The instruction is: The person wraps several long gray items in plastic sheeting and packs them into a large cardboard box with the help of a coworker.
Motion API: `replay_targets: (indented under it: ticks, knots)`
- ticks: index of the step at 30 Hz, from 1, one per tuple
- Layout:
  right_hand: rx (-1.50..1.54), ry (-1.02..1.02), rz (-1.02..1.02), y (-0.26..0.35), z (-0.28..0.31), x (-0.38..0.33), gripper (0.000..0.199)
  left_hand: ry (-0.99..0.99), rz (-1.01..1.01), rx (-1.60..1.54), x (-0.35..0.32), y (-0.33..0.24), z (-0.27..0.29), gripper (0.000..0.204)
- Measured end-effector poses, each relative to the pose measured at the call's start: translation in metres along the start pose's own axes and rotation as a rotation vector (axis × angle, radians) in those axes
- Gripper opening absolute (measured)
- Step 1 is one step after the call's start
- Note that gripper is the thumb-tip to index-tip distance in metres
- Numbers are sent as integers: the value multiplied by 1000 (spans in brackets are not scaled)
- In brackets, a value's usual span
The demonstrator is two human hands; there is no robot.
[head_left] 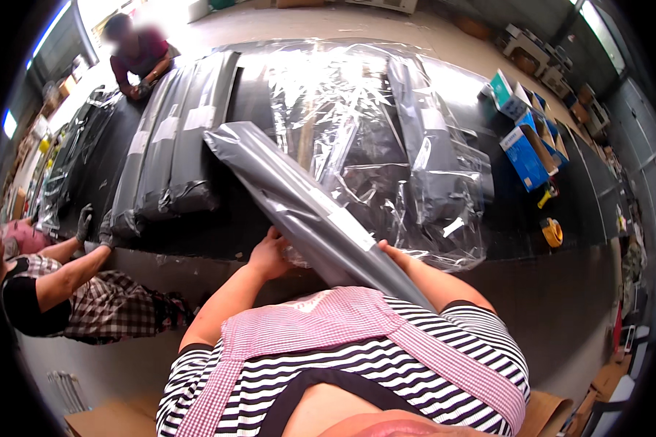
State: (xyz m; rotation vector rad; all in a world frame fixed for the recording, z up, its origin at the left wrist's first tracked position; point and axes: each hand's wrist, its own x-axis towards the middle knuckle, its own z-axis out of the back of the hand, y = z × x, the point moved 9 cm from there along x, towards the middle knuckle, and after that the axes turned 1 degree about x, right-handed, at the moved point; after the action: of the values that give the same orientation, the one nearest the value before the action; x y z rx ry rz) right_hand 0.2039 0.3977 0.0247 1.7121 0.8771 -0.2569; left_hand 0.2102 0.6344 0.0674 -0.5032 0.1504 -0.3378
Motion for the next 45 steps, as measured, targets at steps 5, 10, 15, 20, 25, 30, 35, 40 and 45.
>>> replay_targets:
  ticks: [5, 10, 15, 20, 25, 30, 35, 40, 45]
  knots:
    - [33, 144, 125, 8, 10, -37, 108, -25, 68, 203, 4, -4, -7, 60]
    - [-42, 178, 274, 41, 40, -159, 122, -436, -7, 248, 33, -31, 47, 29]
    - [42, 195, 474, 54, 38, -247, 123, -711, -278, -202, 62, -38, 95, 22]
    - [167, -132, 198, -60, 72, -203, 124, -399, 94, -1060, 129, 9, 69, 32]
    - [327, -203, 114, -153, 23, -249, 124, -173, 97, -1193, 195, -12, 94, 37]
    - [457, -262, 61, -225, -29, -288, 124, -317, -191, -1478, 204, -44, 156, 34]
    - [551, -263, 50, -262, -65, -289, 124, -393, -310, -1490, 174, -47, 172, 38]
    - [576, -241, 77, -248, -63, -268, 124, -384, -479, -1284, 116, -30, 185, 41]
    - [573, -177, 178, -180, -24, -218, 125, -143, -519, -1033, 10, -18, 147, 44]
